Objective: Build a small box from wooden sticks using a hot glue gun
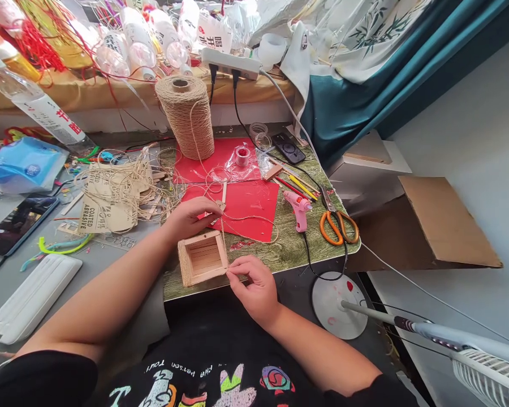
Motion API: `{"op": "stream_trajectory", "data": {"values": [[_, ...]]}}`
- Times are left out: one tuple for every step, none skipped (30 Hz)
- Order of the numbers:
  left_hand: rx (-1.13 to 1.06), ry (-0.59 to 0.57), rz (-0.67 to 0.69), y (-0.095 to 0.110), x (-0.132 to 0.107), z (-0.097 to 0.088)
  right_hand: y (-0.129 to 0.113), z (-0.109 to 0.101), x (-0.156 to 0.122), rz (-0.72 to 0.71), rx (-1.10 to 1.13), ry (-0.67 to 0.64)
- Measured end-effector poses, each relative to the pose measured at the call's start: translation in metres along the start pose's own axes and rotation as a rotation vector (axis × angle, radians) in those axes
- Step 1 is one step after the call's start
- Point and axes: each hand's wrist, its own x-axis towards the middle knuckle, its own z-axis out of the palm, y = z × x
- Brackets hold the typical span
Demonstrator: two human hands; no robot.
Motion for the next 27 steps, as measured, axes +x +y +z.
{"op": "stream_trajectory", "data": {"values": [[0.0, -0.003, -0.001, 0.0002, 0.0001, 0.0, 0.0004, -0.0003, -0.0006, -0.014, -0.016, -0.004], [-0.002, -0.003, -0.001, 0.0003, 0.0001, 0.0001, 0.0006, -0.0004, -0.001, -0.022, -0.028, -0.007], [-0.005, -0.002, 0.001, 0.0004, 0.0, 0.0, 0.0008, -0.0004, -0.0014, -0.024, -0.036, -0.008], [-0.009, -0.001, 0.004, 0.0004, -0.0001, 0.0, 0.0009, -0.0003, -0.0017, -0.023, -0.039, -0.008], [-0.012, 0.001, 0.007, 0.0004, -0.0002, -0.0002, 0.0011, -0.0001, -0.0019, -0.019, -0.04, -0.009], [-0.015, 0.004, 0.011, 0.0004, -0.0004, -0.0004, 0.0014, 0.0002, -0.002, -0.013, -0.038, -0.01], [-0.016, 0.007, 0.014, 0.0004, -0.0006, -0.0006, 0.0018, 0.0004, -0.0021, -0.009, -0.035, -0.011], [-0.017, 0.009, 0.018, 0.0005, -0.0008, -0.0008, 0.0024, 0.0005, -0.0021, -0.006, -0.032, -0.013], [-0.017, 0.011, 0.02, 0.0006, -0.0011, -0.0011, 0.0029, 0.0006, -0.002, -0.007, -0.031, -0.016], [-0.017, 0.014, 0.021, 0.0006, -0.0013, -0.0013, 0.0034, 0.0004, -0.0019, -0.012, -0.035, -0.02], [-0.018, 0.014, 0.021, 0.0007, -0.0015, -0.0014, 0.0037, 0.0002, -0.0018, -0.02, -0.041, -0.025], [-0.019, 0.014, 0.018, 0.0007, -0.0017, -0.0015, 0.0037, -0.0002, -0.0015, -0.029, -0.05, -0.03], [-0.02, 0.013, 0.016, 0.0007, -0.0018, -0.0015, 0.0035, -0.0007, -0.0011, -0.037, -0.06, -0.037], [-0.021, 0.011, 0.013, 0.0006, -0.0019, -0.0014, 0.003, -0.0011, -0.0006, -0.046, -0.069, -0.043], [-0.022, 0.009, 0.01, 0.0005, -0.002, -0.0013, 0.0022, -0.0016, 0.0, -0.055, -0.077, -0.047], [-0.022, 0.008, 0.009, 0.0004, -0.0021, -0.0011, 0.0013, -0.002, 0.0006, -0.064, -0.085, -0.051], [-0.022, 0.008, 0.008, 0.0003, -0.0021, -0.001, 0.0004, -0.0023, 0.0013, -0.074, -0.094, -0.055], [-0.024, 0.01, 0.01, 0.0003, -0.0021, -0.0009, -0.0006, -0.0026, 0.0019, -0.088, -0.104, -0.057], [-0.026, 0.012, 0.012, 0.0003, -0.0022, -0.0009, -0.0014, -0.0028, 0.0025, -0.103, -0.114, -0.058], [-0.029, 0.012, 0.017, 0.0003, -0.0022, -0.0009, -0.0022, -0.003, 0.003, -0.118, -0.125, -0.059], [-0.032, 0.013, 0.023, 0.0003, -0.0023, -0.0009, -0.0027, -0.0031, 0.0034, -0.132, -0.134, -0.06], [-0.033, 0.014, 0.03, 0.0003, -0.0023, -0.001, -0.0032, -0.0031, 0.0037, -0.144, -0.14, -0.06], [-0.033, 0.016, 0.036, 0.0002, -0.0024, -0.001, -0.0034, -0.0032, 0.0039, -0.151, -0.141, -0.059], [-0.03, 0.017, 0.044, 0.0, -0.0024, -0.0009, -0.0036, -0.0032, 0.004, -0.153, -0.142, -0.057], [-0.027, 0.02, 0.054, -0.0003, -0.0024, -0.0008, -0.0038, -0.0032, 0.0041, -0.154, -0.141, -0.053], [-0.023, 0.027, 0.065, -0.0007, -0.0024, -0.0007, -0.0039, -0.0032, 0.0041, -0.153, -0.14, -0.049], [-0.021, 0.034, 0.076, -0.0011, -0.0023, -0.0005, -0.004, -0.0033, 0.0041, -0.152, -0.14, -0.047]]}}
